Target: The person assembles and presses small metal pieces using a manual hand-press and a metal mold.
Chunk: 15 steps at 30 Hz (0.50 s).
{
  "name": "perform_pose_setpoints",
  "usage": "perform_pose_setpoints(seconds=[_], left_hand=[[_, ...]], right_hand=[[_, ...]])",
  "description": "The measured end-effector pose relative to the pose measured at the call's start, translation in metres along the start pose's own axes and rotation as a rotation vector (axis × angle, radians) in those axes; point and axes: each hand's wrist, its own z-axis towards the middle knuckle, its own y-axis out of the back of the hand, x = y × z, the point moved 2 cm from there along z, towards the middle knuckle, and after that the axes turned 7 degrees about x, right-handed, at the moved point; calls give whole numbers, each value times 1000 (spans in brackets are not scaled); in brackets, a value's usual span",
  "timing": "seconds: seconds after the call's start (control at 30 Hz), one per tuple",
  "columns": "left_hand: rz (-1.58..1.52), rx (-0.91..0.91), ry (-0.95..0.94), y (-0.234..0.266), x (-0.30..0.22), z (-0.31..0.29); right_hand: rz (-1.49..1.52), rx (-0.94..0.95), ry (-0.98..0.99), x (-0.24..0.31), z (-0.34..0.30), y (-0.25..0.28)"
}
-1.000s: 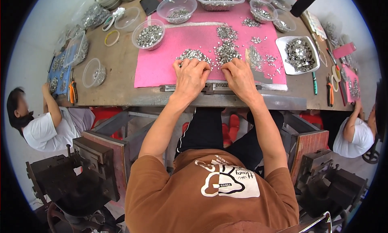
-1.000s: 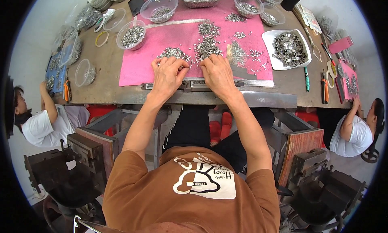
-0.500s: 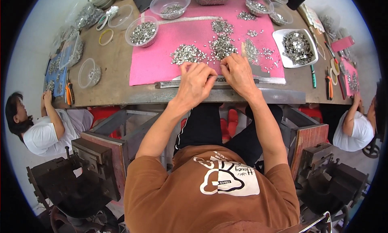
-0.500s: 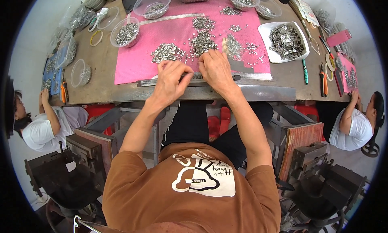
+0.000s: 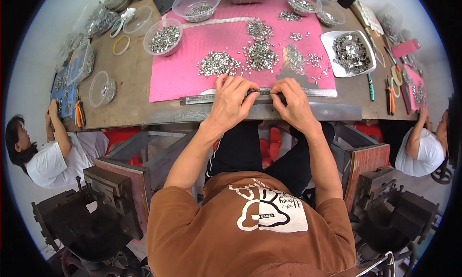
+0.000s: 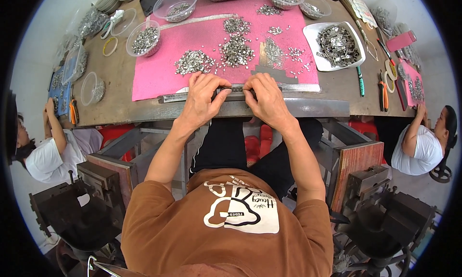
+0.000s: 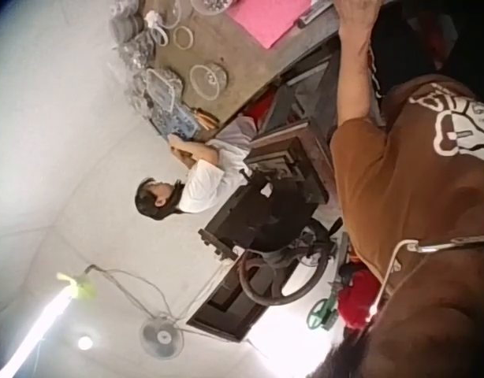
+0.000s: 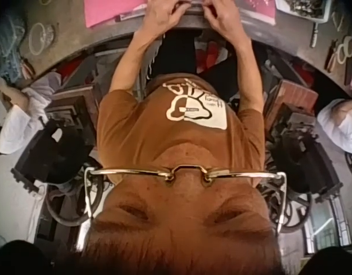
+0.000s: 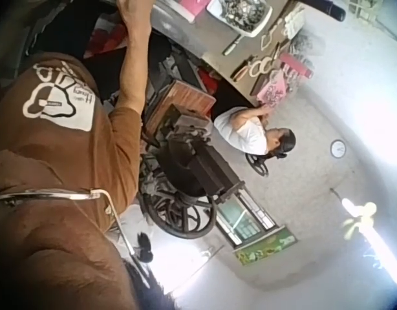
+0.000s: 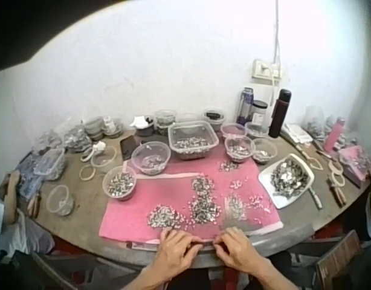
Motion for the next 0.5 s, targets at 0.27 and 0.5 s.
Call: perform_pose_setpoints(seconds=[0.27, 0.5], left_hand=[[89, -124, 41, -9, -4, -3], [190, -187, 198, 23, 25, 0]], right_hand=[[-103, 17, 70, 1, -3, -2], [-135, -36, 19, -2, 26, -13]])
